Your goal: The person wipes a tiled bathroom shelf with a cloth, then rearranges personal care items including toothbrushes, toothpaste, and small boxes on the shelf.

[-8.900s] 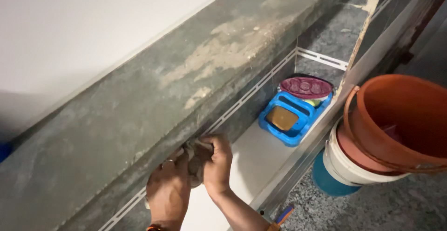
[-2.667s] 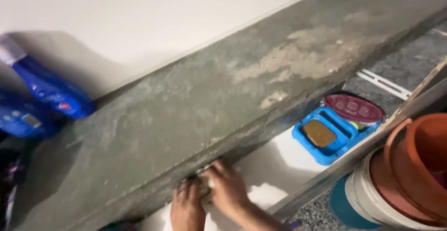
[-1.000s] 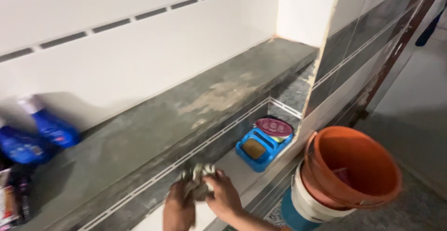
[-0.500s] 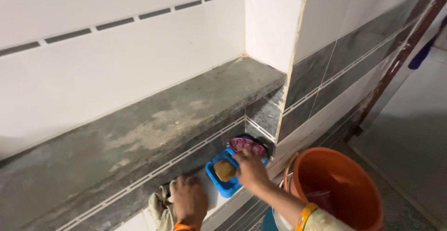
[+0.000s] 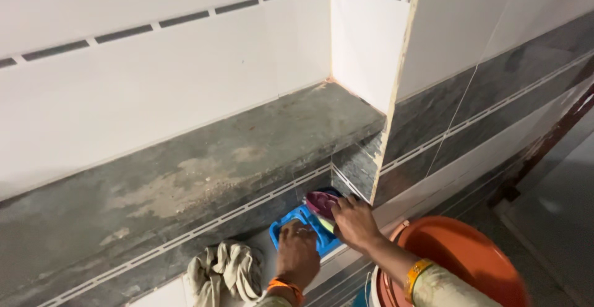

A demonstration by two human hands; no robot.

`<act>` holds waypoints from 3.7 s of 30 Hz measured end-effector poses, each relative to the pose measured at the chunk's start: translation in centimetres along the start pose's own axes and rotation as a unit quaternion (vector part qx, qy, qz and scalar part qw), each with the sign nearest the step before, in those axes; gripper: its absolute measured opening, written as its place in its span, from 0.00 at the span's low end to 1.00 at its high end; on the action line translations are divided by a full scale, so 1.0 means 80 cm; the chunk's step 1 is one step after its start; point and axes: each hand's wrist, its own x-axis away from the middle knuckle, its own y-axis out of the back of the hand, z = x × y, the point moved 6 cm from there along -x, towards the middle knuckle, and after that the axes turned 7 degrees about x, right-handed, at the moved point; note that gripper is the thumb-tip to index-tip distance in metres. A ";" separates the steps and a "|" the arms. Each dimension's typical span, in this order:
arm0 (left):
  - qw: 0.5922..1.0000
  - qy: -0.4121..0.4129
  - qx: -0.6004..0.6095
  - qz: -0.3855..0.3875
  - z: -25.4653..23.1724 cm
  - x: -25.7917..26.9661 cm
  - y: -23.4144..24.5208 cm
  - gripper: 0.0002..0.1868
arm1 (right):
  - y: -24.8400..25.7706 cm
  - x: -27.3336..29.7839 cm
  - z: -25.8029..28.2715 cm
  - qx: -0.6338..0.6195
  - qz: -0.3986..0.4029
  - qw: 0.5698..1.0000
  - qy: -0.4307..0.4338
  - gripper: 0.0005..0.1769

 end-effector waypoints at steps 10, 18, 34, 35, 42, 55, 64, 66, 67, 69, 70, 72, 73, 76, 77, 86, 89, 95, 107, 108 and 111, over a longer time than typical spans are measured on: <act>0.994 0.001 0.039 -0.101 0.015 -0.002 0.033 0.15 | 0.020 -0.020 -0.022 -0.146 -0.053 0.986 -0.058 0.25; 0.997 0.032 0.037 -0.054 0.018 0.006 0.019 0.14 | 0.050 -0.026 -0.018 -0.088 -0.099 0.991 0.014 0.21; 0.971 0.205 0.111 -0.052 0.039 0.052 0.074 0.09 | -0.102 0.022 -0.039 -0.606 -0.053 0.720 -0.334 0.15; 0.966 0.216 0.124 -0.064 0.042 0.061 0.075 0.09 | -0.104 0.028 -0.036 -0.599 -0.056 0.725 -0.334 0.15; 0.963 0.235 0.124 -0.050 0.071 0.078 0.067 0.09 | -0.068 0.022 -0.016 -0.539 -0.101 0.786 -0.286 0.14; 0.616 0.449 0.572 -0.303 0.174 0.176 0.061 0.36 | 0.075 -0.018 0.266 -0.568 -0.022 0.807 -0.161 0.19; 0.743 0.603 0.205 -0.206 0.247 0.340 0.152 0.38 | 0.066 -0.061 0.373 -0.466 0.092 0.875 0.087 0.39; 0.781 0.594 0.108 -0.157 0.258 0.359 0.173 0.38 | 0.055 -0.067 0.388 -0.345 0.063 0.924 0.154 0.49; 0.797 0.587 0.059 -0.129 0.263 0.367 0.181 0.38 | 0.044 -0.066 0.397 -0.291 0.059 0.935 0.193 0.53; 0.802 0.591 0.035 -0.082 0.279 0.380 0.188 0.36 | 0.014 -0.066 0.409 -0.201 0.072 0.946 0.245 0.56; 0.804 0.591 0.023 -0.057 0.287 0.386 0.190 0.35 | -0.003 -0.061 0.411 -0.167 0.091 0.947 0.259 0.55; 0.799 0.598 0.015 -0.059 0.302 0.398 0.194 0.36 | -0.032 -0.059 0.411 -0.133 0.108 0.954 0.245 0.45; 0.797 0.601 0.011 -0.059 0.311 0.405 0.195 0.36 | -0.041 -0.062 0.411 -0.134 0.108 0.961 0.216 0.36; 0.798 0.601 -0.003 -0.048 0.342 0.421 0.196 0.34 | -0.048 -0.067 0.407 -0.161 0.134 0.967 0.147 0.26; 0.797 0.600 -0.010 -0.067 0.352 0.427 0.198 0.34 | -0.041 -0.066 0.406 -0.174 0.148 0.965 0.128 0.24; 0.807 0.572 -0.029 -0.143 0.455 0.458 0.192 0.33 | 0.086 -0.089 0.613 -0.285 0.167 0.934 0.138 0.33; 0.842 0.512 -0.080 -0.148 0.465 0.461 0.194 0.30 | 0.062 -0.074 0.657 -0.230 0.255 0.917 0.203 0.33; 0.916 0.335 -0.134 -0.174 0.424 0.428 0.214 0.38 | 0.005 -0.068 0.583 -0.154 0.193 0.956 0.160 0.40; 0.971 0.217 0.063 -0.080 0.280 0.327 0.116 0.38 | -0.023 0.051 0.357 -0.112 0.032 0.980 -0.161 0.26; 0.967 0.237 0.089 -0.025 0.264 0.322 0.088 0.45 | -0.021 0.058 0.358 -0.155 0.053 0.972 -0.166 0.25; 0.947 0.244 0.207 -0.025 0.221 0.300 0.031 0.69 | -0.010 0.057 0.360 -0.379 0.155 0.886 -0.217 0.23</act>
